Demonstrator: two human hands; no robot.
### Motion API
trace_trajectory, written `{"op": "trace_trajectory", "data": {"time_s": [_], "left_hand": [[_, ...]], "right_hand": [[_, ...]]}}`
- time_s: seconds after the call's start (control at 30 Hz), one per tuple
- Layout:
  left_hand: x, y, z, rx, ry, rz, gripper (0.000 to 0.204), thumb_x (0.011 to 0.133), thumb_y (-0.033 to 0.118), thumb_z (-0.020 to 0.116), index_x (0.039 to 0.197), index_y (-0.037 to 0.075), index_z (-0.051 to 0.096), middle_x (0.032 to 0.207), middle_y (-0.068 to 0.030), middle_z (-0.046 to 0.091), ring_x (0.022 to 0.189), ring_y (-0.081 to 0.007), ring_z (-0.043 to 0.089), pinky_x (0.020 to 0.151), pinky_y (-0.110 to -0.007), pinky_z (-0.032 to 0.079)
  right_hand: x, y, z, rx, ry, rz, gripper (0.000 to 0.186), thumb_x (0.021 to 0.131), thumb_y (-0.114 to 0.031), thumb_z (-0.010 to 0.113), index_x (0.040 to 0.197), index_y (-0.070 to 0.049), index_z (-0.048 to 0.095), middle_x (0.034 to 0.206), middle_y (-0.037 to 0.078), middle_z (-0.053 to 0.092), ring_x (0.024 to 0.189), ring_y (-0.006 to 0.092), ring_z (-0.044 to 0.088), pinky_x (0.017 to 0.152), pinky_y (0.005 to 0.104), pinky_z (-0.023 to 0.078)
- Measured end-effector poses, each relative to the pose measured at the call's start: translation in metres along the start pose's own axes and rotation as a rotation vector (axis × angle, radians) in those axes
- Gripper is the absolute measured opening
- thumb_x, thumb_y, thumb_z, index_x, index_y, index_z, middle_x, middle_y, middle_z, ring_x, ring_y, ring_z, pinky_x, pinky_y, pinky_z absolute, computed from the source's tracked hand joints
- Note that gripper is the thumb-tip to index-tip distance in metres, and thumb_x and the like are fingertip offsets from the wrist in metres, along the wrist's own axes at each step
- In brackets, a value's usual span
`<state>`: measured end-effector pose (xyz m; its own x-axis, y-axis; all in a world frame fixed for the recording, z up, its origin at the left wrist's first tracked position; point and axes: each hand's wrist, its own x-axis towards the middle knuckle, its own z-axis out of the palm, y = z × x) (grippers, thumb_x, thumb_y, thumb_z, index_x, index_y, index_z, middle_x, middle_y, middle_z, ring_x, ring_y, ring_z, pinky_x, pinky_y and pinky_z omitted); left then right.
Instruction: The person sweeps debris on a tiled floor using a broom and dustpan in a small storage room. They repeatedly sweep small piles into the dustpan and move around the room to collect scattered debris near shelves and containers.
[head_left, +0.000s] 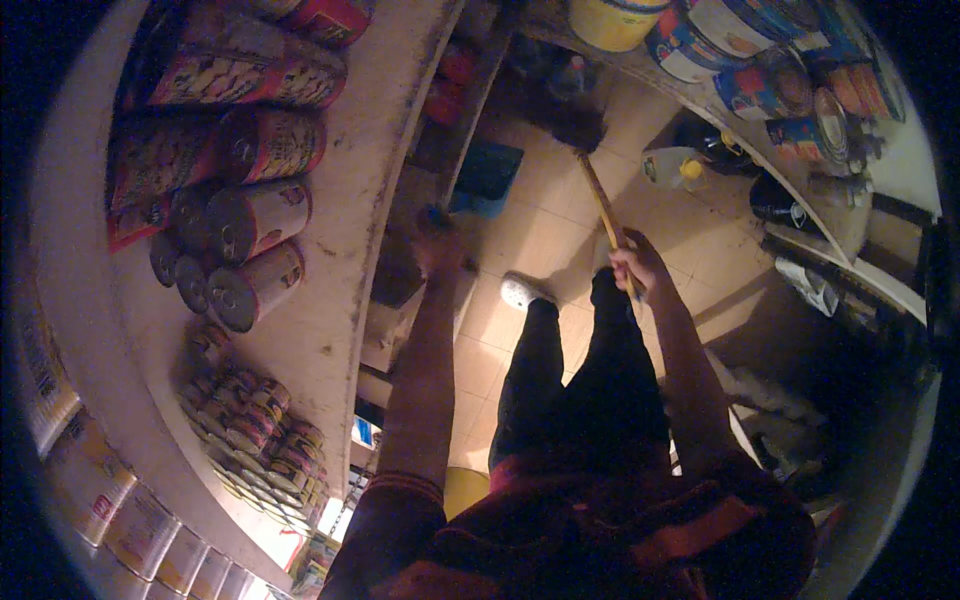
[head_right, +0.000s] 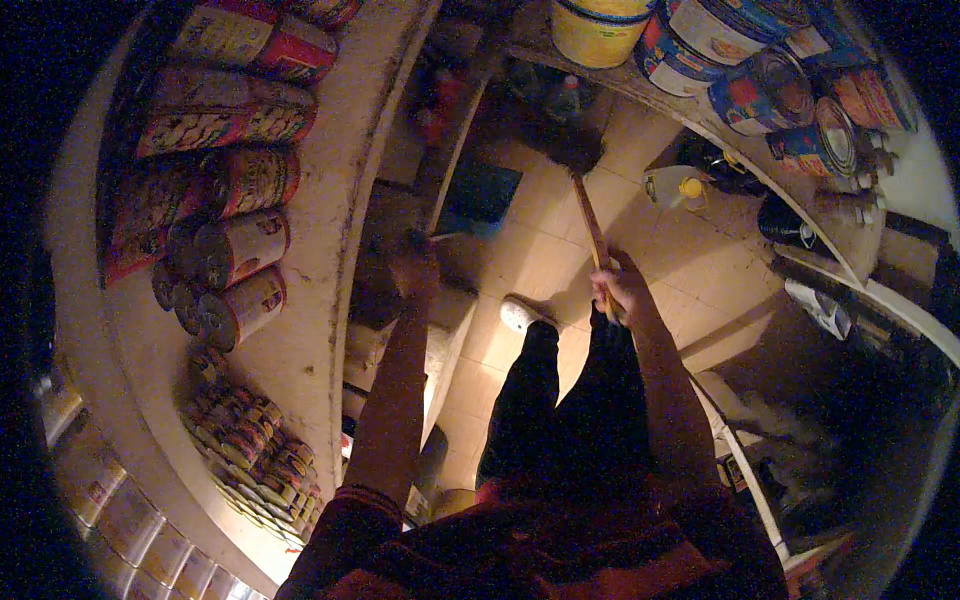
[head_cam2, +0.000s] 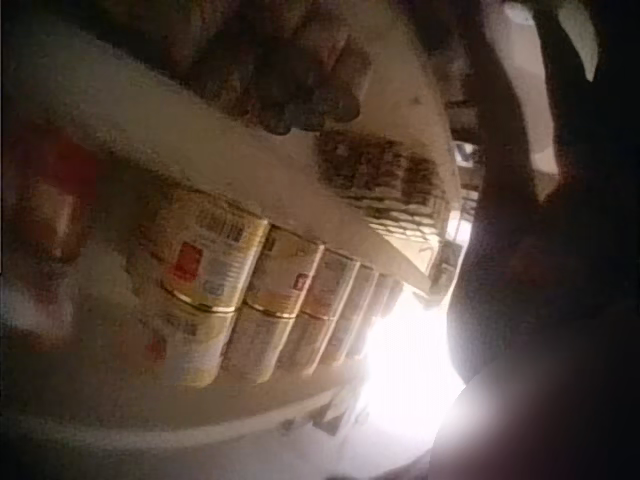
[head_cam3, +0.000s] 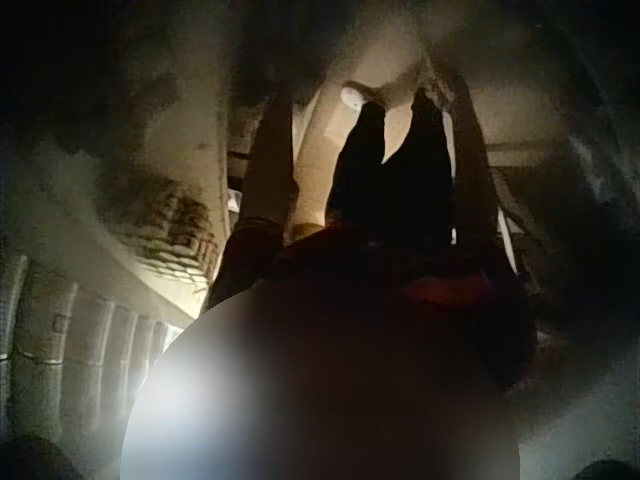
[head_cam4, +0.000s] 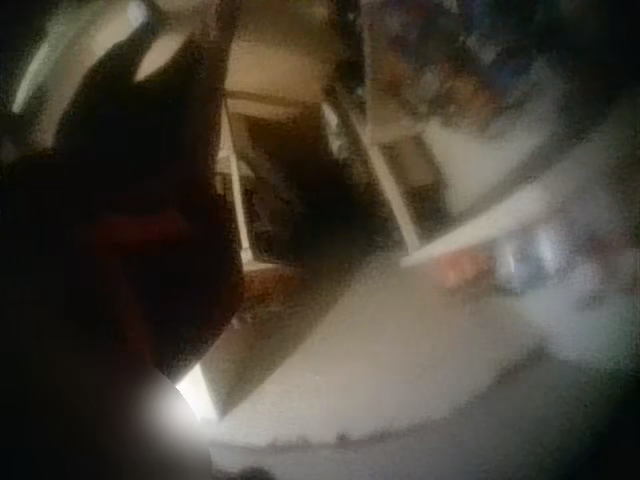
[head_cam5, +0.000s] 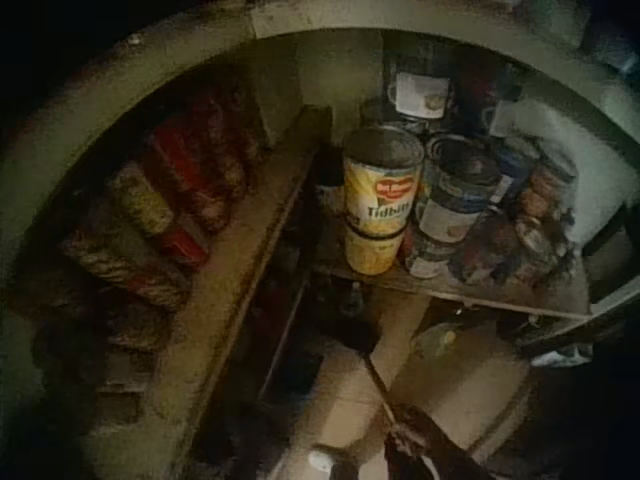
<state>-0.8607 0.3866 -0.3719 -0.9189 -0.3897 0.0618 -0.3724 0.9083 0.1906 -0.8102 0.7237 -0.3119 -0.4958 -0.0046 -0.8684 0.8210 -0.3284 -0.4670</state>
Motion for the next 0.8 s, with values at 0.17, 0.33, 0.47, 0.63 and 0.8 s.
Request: {"op": "trace_trajectory", "data": {"time_s": [0.17, 0.33, 0.47, 0.63, 0.8], "left_hand": [[0.008, -0.005, -0.002, 0.224, -0.251, -0.021, 0.039, 0.078, 0.036, 0.060, 0.110, 0.014, 0.058, 0.095, -0.0158, 0.063, 0.084, -0.0366, 0.064, 0.070, -0.046, 0.053], [0.012, 0.009, -0.026, 0.161, -0.256, -0.172, 0.039, 0.080, 0.040, 0.057, 0.110, 0.015, 0.058, 0.097, -0.0169, 0.064, 0.084, -0.0358, 0.064, 0.073, -0.046, 0.053], [0.008, 0.023, -0.045, 0.009, -0.240, -0.158, 0.036, 0.083, 0.039, 0.055, 0.106, 0.011, 0.061, 0.095, -0.0180, 0.063, 0.085, -0.0340, 0.063, 0.074, -0.044, 0.052], [-0.063, 0.017, -0.069, -0.111, -0.173, -0.146, 0.034, 0.086, 0.029, 0.055, 0.107, 0.003, 0.060, 0.098, -0.0202, 0.063, 0.088, -0.0337, 0.063, 0.074, -0.042, 0.051], [-0.147, 0.008, -0.086, -0.235, -0.177, -0.313, 0.032, 0.083, 0.022, 0.061, 0.110, 0.004, 0.060, 0.098, -0.0183, 0.064, 0.089, -0.0273, 0.064, 0.073, -0.036, 0.051]], "right_hand": [[0.083, -0.010, 0.001, -0.254, -0.191, 0.078, 0.024, 0.075, -0.003, 0.058, 0.095, -0.010, 0.046, 0.060, 0.004, 0.050, 0.041, 0.0158, 0.048, 0.034, 0.0305, 0.038], [-0.004, -0.021, -0.056, -0.342, -0.089, 0.173, 0.060, 0.074, -0.003, 0.056, 0.130, -0.012, 0.036, 0.062, 0.005, 0.051, 0.039, 0.0143, 0.047, 0.033, 0.0298, 0.038], [-0.051, -0.073, -0.064, -0.480, -0.177, 0.174, 0.065, 0.075, -0.002, 0.056, 0.134, -0.016, 0.032, 0.063, 0.005, 0.050, 0.040, 0.0133, 0.047, 0.034, 0.0293, 0.040], [-0.005, -0.155, -0.074, -0.807, -0.432, 0.045, 0.064, 0.076, -0.003, 0.056, 0.135, -0.010, 0.032, 0.061, 0.003, 0.049, 0.041, 0.0138, 0.048, 0.036, 0.0304, 0.042], [0.128, -0.179, -0.041, -0.861, -0.492, -0.124, 0.025, 0.074, -0.012, 0.060, 0.097, -0.008, 0.052, 0.058, 0.004, 0.052, 0.042, 0.0147, 0.048, 0.036, 0.0295, 0.037]]}}
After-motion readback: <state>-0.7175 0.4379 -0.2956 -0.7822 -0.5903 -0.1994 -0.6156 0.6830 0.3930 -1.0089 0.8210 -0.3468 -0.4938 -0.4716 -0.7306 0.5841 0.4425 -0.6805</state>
